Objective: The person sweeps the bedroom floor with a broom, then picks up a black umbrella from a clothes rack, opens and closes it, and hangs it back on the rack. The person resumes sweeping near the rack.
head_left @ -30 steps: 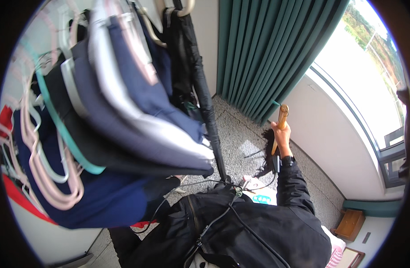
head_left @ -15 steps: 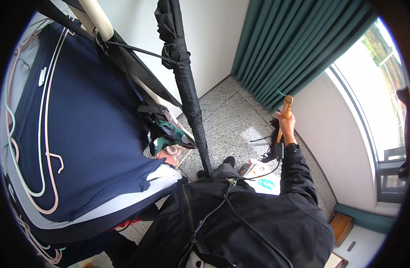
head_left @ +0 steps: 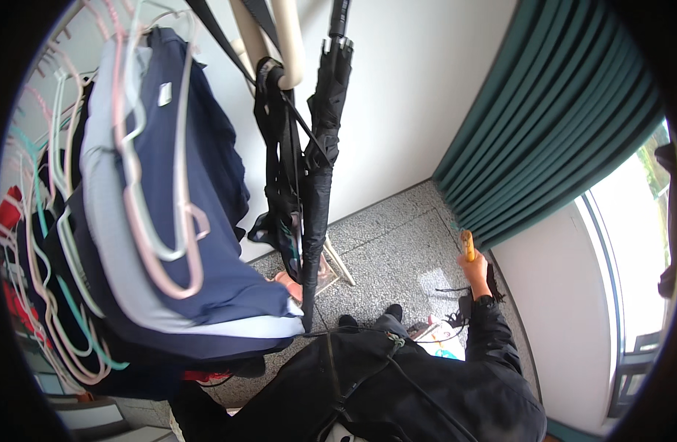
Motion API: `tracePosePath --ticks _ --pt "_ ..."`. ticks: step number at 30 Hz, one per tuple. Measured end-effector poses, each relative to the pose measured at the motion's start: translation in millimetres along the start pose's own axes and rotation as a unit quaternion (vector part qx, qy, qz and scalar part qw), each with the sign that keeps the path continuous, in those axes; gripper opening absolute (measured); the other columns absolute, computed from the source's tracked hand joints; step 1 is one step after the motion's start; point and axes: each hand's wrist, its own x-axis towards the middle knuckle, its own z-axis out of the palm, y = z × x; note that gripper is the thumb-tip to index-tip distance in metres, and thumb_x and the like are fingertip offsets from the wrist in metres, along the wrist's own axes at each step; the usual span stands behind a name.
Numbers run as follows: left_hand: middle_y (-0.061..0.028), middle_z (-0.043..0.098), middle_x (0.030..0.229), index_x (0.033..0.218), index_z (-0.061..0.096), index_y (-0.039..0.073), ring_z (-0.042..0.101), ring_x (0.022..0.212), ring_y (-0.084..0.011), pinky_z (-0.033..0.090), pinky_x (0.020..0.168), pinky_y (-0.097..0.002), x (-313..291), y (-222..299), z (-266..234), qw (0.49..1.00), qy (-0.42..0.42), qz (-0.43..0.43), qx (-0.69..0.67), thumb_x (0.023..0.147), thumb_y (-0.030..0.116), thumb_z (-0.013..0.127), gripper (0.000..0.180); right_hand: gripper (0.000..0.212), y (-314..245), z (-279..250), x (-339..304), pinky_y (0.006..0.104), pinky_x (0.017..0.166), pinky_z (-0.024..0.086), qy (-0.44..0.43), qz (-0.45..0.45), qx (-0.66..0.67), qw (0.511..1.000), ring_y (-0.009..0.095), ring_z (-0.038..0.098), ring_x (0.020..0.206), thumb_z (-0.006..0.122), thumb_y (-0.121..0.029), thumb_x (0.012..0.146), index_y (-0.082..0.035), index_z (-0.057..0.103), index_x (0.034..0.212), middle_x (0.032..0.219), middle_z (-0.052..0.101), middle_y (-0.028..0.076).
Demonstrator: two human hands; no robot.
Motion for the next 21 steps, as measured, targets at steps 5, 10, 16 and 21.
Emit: tracePosePath --ticks 5,10,16,21 --pt "-0.002 0.063 0.075 0.09 0.07 0.001 0.056 0.059 -0.0158 0.045 0.053 -0.035 -77 -21 12 0.998 0.039 -0.035 -0.043 0.09 0.016 0.066 0.015 0.044 15 -39 30 0.0502 0.077 0.056 -0.098 -0.069 -0.049 0.992 0.043 0.072 0.087 0.082 -0.042 0.075 -0.005 0.073 0.097 0.087 0.073 0.024" --pt "-0.0015 0.062 0.073 0.09 0.07 0.001 0.055 0.058 -0.0151 0.044 0.051 -0.0345 -151 -50 89 0.994 0.027 -0.066 -0.079 0.09 0.015 0.066 0.015 0.041 32 -76 93 0.0509 0.075 0.054 -0.089 -0.106 -0.004 0.99 0.044 0.071 0.083 0.081 -0.04 0.078 -0.003 0.072 0.095 0.085 0.071 0.025" --pt "-0.0009 0.061 0.072 0.089 0.07 0.001 0.054 0.056 -0.0142 0.044 0.05 -0.034 -228 -85 244 0.984 -0.066 -0.142 -0.088 0.09 0.015 0.066 0.014 0.035 44 -127 170 0.038 0.072 0.054 -0.132 -0.085 0.102 0.982 0.017 0.064 0.073 0.086 -0.029 0.079 -0.003 0.071 0.096 0.077 0.068 0.01" --pt "-0.0005 0.061 0.071 0.088 0.07 0.001 0.054 0.055 -0.0135 0.043 0.049 -0.0335 -304 -72 352 0.978 -0.143 -0.135 -0.07 0.09 0.014 0.066 0.014 0.035 57 -166 225 0.0369 0.073 0.053 -0.251 -0.11 0.103 0.956 0.017 0.065 0.074 0.088 -0.028 0.077 -0.003 0.071 0.093 0.079 0.069 0.007"
